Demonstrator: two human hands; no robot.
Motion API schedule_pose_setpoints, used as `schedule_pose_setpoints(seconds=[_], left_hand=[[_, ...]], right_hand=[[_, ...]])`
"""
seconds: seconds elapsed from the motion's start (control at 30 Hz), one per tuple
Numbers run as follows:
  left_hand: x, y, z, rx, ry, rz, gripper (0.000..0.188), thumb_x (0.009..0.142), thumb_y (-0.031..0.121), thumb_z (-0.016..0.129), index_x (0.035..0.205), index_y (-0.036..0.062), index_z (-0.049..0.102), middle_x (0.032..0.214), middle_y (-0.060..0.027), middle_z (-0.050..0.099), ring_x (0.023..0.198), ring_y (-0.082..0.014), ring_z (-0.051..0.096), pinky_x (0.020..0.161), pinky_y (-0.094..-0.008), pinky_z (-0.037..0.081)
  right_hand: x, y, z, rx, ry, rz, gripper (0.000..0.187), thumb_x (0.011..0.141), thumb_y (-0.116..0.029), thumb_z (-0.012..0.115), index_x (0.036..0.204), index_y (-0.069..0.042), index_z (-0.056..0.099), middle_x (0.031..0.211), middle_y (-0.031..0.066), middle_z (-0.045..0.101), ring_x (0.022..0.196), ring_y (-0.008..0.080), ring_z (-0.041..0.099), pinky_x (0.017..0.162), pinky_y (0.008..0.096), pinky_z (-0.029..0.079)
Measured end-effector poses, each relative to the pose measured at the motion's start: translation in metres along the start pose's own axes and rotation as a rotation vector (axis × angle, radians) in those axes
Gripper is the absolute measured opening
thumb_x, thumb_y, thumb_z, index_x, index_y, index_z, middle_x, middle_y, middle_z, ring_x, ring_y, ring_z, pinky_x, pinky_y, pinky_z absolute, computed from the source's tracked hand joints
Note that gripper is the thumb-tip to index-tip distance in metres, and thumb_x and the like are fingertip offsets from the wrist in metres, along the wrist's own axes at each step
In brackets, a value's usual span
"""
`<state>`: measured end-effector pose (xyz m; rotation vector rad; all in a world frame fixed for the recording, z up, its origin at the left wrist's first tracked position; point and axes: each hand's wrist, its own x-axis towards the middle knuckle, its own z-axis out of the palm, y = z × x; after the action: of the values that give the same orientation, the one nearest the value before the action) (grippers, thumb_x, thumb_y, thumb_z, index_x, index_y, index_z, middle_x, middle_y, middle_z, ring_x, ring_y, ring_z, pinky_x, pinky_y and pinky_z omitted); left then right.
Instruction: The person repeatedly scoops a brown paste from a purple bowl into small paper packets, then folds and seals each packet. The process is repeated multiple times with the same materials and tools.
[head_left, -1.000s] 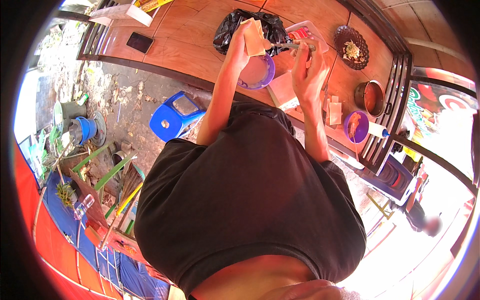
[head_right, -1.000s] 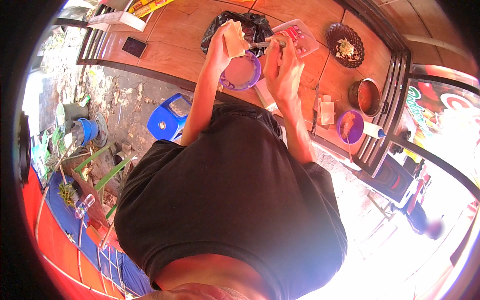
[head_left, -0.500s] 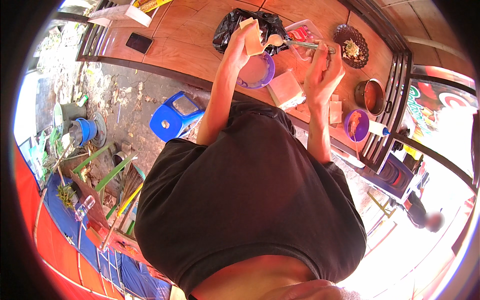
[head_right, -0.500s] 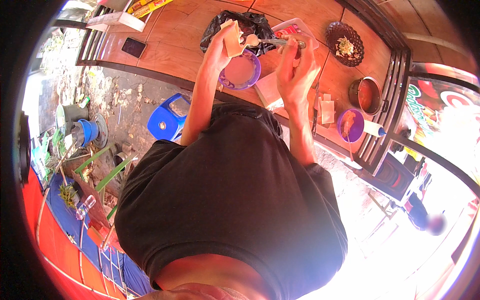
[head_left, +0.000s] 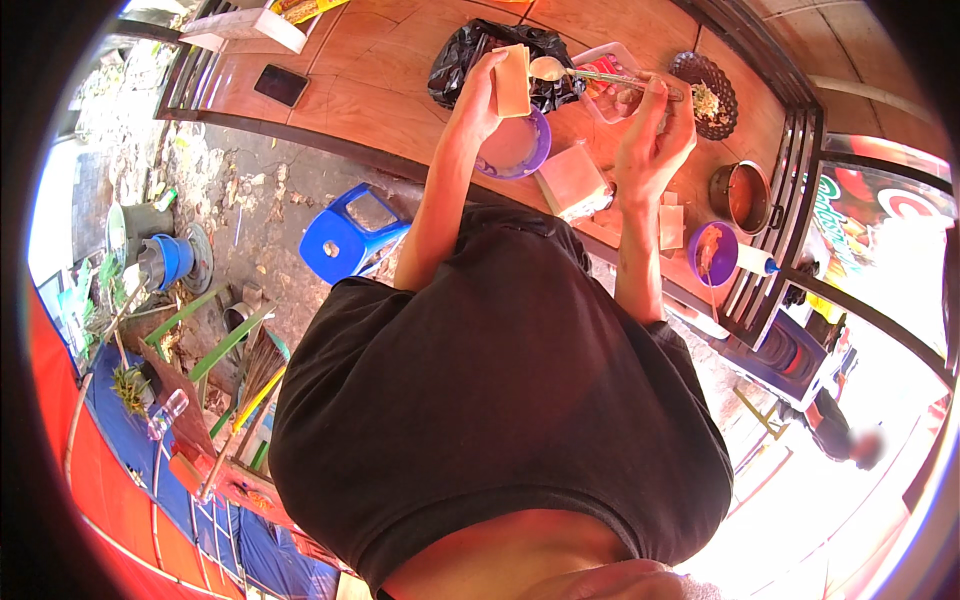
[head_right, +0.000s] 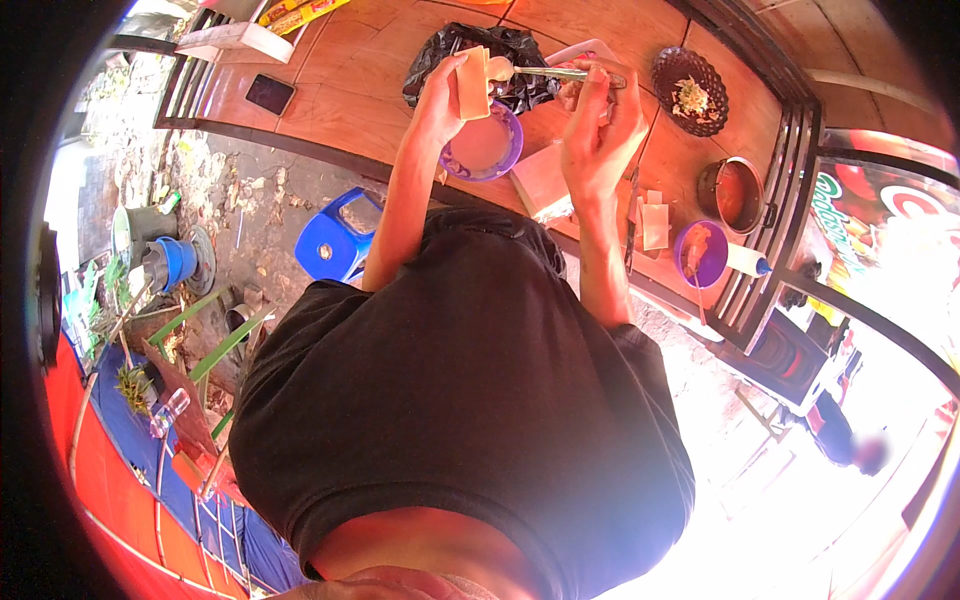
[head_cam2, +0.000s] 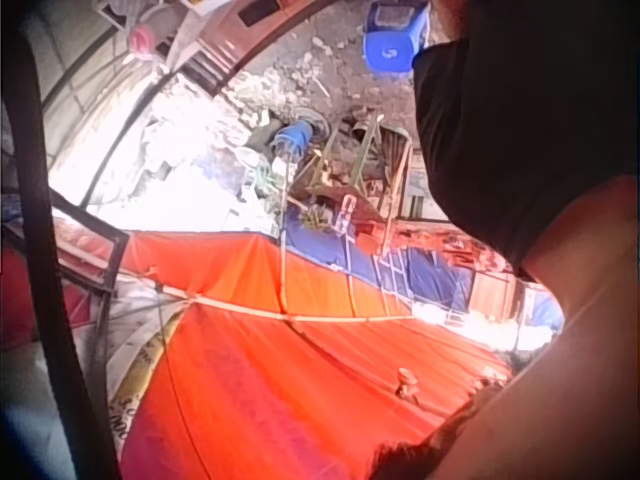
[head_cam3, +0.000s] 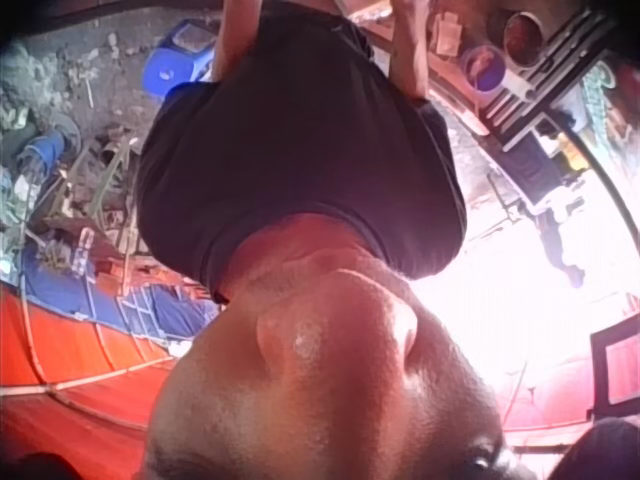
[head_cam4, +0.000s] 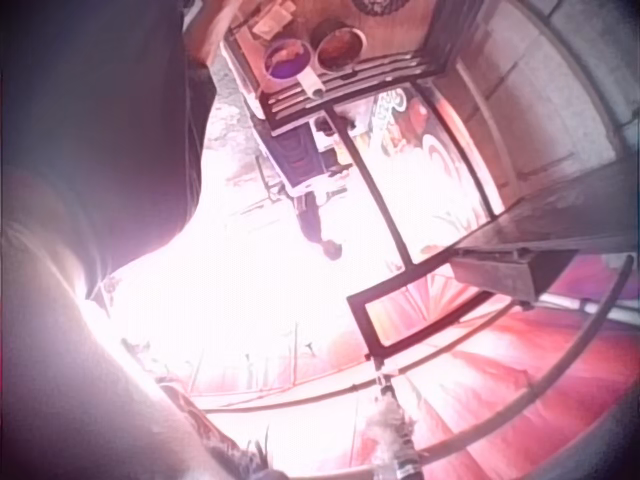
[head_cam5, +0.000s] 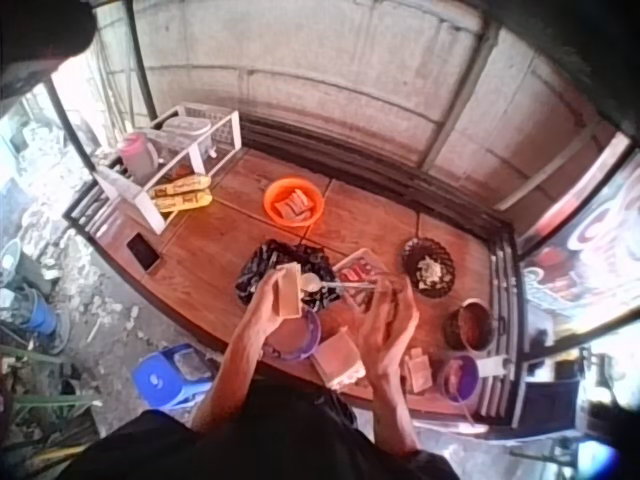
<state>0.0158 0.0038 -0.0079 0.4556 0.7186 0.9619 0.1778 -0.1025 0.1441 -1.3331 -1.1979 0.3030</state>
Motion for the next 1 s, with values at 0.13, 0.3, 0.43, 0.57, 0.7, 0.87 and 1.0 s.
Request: schedule_pose_setpoints(seconds=[0.13, 0.3, 0.43, 0.57, 0.7, 0.87, 1.0], left_hand=[[0.001, 0.007, -0.013, -0.05, 0.083, 0.047, 0.039, 0.095, 0.029, 0.058, 0.125, 0.0044, 0.061, 0.102, -0.0119, 0.069, 0.081, -0.0254, 0.069, 0.069, -0.0406, 0.058], [0.001, 0.016, -0.023, -0.016, 0.158, 0.136, 0.03, 0.093, 0.026, 0.061, 0.115, 0.0057, 0.06, 0.093, -0.008, 0.066, 0.081, -0.0216, 0.069, 0.069, -0.0391, 0.057], [-0.002, 0.014, -0.022, 0.012, 0.098, 0.153, 0.032, 0.097, 0.019, 0.058, 0.124, 0.0027, 0.06, 0.106, -0.0093, 0.071, 0.094, -0.0197, 0.071, 0.078, -0.0353, 0.061], [-0.003, 0.009, -0.015, 0.029, 0.102, 0.165, 0.024, 0.098, 0.018, 0.062, 0.118, 0.0049, 0.062, 0.099, -0.0067, 0.068, 0.089, -0.0188, 0.07, 0.074, -0.0384, 0.06], [-0.001, 0.007, -0.008, 0.076, 0.086, 0.17, 0.027, 0.099, 0.017, 0.061, 0.123, 0.0038, 0.062, 0.105, -0.0076, 0.07, 0.094, -0.0189, 0.071, 0.076, -0.0378, 0.06], [-0.002, 0.005, 0.003, 0.12, 0.036, 0.149, 0.025, 0.099, 0.016, 0.06, 0.122, 0.0046, 0.062, 0.104, -0.0062, 0.069, 0.094, -0.0175, 0.07, 0.079, -0.0348, 0.059], [-0.004, -0.002, 0.014, 0.1, 0.035, 0.127, 0.02, 0.098, 0.015, 0.062, 0.116, 0.0053, 0.063, 0.102, -0.0044, 0.068, 0.091, -0.0147, 0.069, 0.079, -0.0315, 0.058]], right_hand=[[-0.011, 0.019, -0.001, 0.098, -0.018, 0.107, 0.026, 0.109, -0.016, 0.051, 0.1, 0.002, 0.067, 0.078, 0.0036, 0.065, 0.068, 0.008, 0.054, 0.063, 0.0254, 0.044], [-0.058, 0.089, 0.004, 0.188, -0.129, 0.328, 0.026, 0.109, -0.016, 0.05, 0.104, 0.003, 0.068, 0.078, 0.0036, 0.064, 0.068, 0.0085, 0.055, 0.063, 0.0264, 0.045], [-0.095, 0.156, 0.008, 0.152, -0.315, 0.528, 0.028, 0.108, -0.014, 0.049, 0.116, 0.004, 0.069, 0.081, 0.0059, 0.07, 0.07, 0.0087, 0.061, 0.062, 0.0258, 0.047], [-0.106, 0.182, -0.002, 0.026, -0.408, 0.487, 0.026, 0.102, -0.017, 0.06, 0.119, 0.0, 0.07, 0.085, 0.0094, 0.071, 0.074, 0.0138, 0.064, 0.066, 0.0307, 0.051], [-0.094, 0.152, -0.011, -0.487, -0.3, 0.084, 0.03, 0.095, -0.021, 0.073, 0.119, -0.004, 0.071, 0.093, 0.0125, 0.071, 0.079, 0.0181, 0.066, 0.07, 0.0348, 0.053], [-0.054, 0.109, 0.0, -0.448, -0.283, -0.031, 0.033, 0.095, -0.027, 0.074, 0.12, -0.006, 0.073, 0.098, 0.0105, 0.072, 0.092, 0.0183, 0.067, 0.084, 0.034, 0.051], [-0.042, 0.102, 0.027, 0.13, -0.454, 0.442, 0.028, 0.095, -0.026, 0.075, 0.105, 0.0, 0.076, 0.096, 0.0085, 0.074, 0.084, 0.0135, 0.067, 0.072, 0.0305, 0.052]])
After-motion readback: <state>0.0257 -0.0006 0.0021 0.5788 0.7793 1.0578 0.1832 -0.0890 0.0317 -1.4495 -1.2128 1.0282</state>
